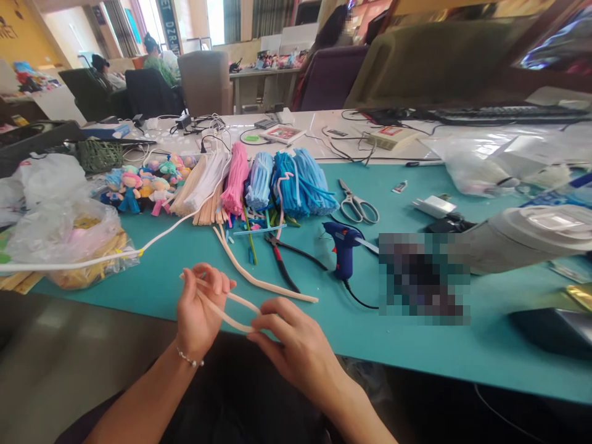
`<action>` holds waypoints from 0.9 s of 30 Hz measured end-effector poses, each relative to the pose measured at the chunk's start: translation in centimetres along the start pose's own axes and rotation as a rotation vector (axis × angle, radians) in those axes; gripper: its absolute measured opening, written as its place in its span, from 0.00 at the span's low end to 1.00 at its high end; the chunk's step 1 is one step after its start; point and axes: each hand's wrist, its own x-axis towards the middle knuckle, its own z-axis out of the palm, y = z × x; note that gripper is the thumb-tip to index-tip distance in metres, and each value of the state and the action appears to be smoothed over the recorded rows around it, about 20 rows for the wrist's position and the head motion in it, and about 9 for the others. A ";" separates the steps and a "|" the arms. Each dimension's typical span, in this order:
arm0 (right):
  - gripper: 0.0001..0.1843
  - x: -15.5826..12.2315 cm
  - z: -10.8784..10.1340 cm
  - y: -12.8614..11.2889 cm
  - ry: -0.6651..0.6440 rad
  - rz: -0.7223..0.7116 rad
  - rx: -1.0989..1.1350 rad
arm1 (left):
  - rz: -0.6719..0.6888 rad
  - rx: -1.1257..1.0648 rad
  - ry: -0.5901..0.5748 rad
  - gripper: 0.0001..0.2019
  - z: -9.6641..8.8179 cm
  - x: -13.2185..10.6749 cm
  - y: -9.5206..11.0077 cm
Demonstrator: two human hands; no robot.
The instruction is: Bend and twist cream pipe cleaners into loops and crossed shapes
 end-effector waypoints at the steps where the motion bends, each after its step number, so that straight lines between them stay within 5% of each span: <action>1: 0.07 0.0 0.0 0.1 0.028 0.001 0.023 | 0.000 0.003 0.003 0.16 -0.1 0.0 0.0; 14: 0.02 -0.2 -0.1 -0.1 0.197 0.139 0.117 | 0.024 -0.026 0.031 0.14 0.1 -0.9 -0.1; 17: 0.08 -0.2 -0.1 -0.2 0.202 0.171 0.103 | 0.041 -0.019 0.053 0.14 -0.1 -0.8 0.0; 27: 0.08 -0.2 -0.6 -0.3 0.193 0.082 -0.019 | 0.096 0.032 0.060 0.14 -0.1 -1.0 0.0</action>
